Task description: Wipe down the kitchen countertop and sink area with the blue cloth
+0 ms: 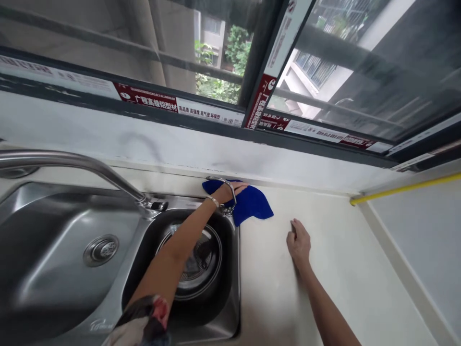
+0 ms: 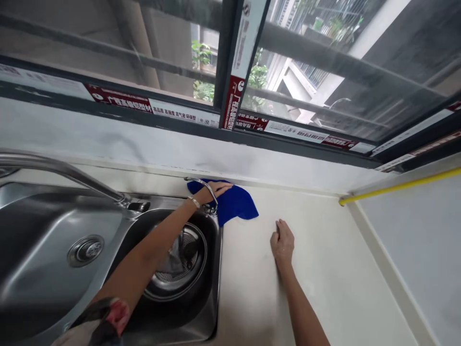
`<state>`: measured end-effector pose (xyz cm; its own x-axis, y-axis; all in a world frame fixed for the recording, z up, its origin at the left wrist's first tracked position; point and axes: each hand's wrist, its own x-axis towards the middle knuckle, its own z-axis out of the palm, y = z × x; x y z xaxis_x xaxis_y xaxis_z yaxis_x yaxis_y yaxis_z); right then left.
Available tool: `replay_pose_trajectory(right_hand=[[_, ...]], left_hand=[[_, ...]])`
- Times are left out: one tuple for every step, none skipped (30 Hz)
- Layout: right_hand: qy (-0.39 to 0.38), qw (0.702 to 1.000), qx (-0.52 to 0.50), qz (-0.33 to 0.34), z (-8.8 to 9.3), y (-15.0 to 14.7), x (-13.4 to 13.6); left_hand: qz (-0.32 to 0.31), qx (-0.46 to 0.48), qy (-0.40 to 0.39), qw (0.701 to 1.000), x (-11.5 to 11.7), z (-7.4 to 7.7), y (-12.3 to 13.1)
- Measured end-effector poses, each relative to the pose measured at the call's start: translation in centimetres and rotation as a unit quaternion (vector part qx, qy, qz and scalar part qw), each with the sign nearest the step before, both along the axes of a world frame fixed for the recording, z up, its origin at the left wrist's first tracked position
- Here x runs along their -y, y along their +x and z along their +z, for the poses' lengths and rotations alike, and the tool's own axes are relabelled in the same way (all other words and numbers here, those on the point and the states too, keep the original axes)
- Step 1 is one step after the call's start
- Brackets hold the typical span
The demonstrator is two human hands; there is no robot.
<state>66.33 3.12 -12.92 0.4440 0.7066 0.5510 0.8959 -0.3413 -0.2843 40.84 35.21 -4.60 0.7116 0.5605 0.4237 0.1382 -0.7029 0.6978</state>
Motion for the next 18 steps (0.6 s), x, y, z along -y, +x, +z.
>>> replay_pose_trajectory(right_hand=[[-0.004,1.0,-0.003,0.0,0.1,0.1,0.2],[-0.008,1.0,-0.004,0.001,0.2,0.2,0.4],[-0.012,1.0,-0.006,0.003,0.3,0.3,0.5],[-0.013,1.0,-0.007,0.007,0.3,0.4,0.7],[-0.012,1.0,-0.007,0.011,0.3,0.5,0.9],[-0.009,1.0,-0.008,0.015,0.3,0.7,1.0],[-0.006,1.0,-0.009,0.018,0.3,0.8,1.0],[-0.004,1.0,-0.01,0.018,0.2,0.9,1.1],[-0.003,1.0,-0.01,0.018,0.2,0.9,1.1],[-0.003,1.0,-0.009,0.019,0.2,1.0,1.1],[-0.004,1.0,-0.009,0.022,0.1,1.0,1.2],[-0.004,1.0,-0.008,0.025,0.1,1.0,1.1],[-0.002,1.0,-0.007,0.028,0.1,1.0,1.1],[0.0,0.999,-0.005,0.031,0.0,1.0,1.1],[0.004,0.999,-0.002,0.033,0.0,1.0,1.0],[0.009,0.999,0.0,0.032,-0.1,1.0,1.0],[0.014,0.999,0.003,0.033,-0.1,1.0,0.9],[0.018,0.999,0.005,0.035,-0.1,0.9,0.9]], left_hand=[[-0.039,-0.024,0.021,0.999,-0.2,-0.7,0.8],[-0.079,-0.049,0.039,0.995,-0.3,-1.4,1.3],[-0.114,-0.07,0.053,0.99,-0.4,-2.0,1.5],[-0.133,-0.088,0.064,0.985,-0.4,-2.6,1.4],[-0.138,-0.102,0.07,0.983,-0.6,-3.1,0.9],[-0.133,-0.113,0.071,0.982,-0.7,-3.4,0.2],[-0.123,-0.127,0.076,0.981,-0.9,-3.6,-0.8],[-0.106,-0.14,0.083,0.981,-1.1,-3.7,-2.0],[-0.082,-0.151,0.089,0.981,-1.3,-3.7,-3.3],[-0.052,-0.157,0.092,0.982,-1.4,-3.6,-4.8],[-0.014,-0.157,0.091,0.983,-1.5,-3.6,-6.3],[0.031,-0.155,0.087,0.984,-1.6,-3.6,-7.7],[0.081,-0.152,0.08,0.982,-1.6,-3.5,-9.1],[0.134,-0.149,0.071,0.977,-1.5,-3.5,-10.3],[0.189,-0.146,0.061,0.969,-1.4,-3.5,-11.3],[0.243,-0.142,0.048,0.958,-1.2,-3.5,-12.1],[0.293,-0.136,0.036,0.946,-1.1,-3.5,-12.6],[0.338,-0.128,0.023,0.932,-0.9,-3.5,-12.9]])
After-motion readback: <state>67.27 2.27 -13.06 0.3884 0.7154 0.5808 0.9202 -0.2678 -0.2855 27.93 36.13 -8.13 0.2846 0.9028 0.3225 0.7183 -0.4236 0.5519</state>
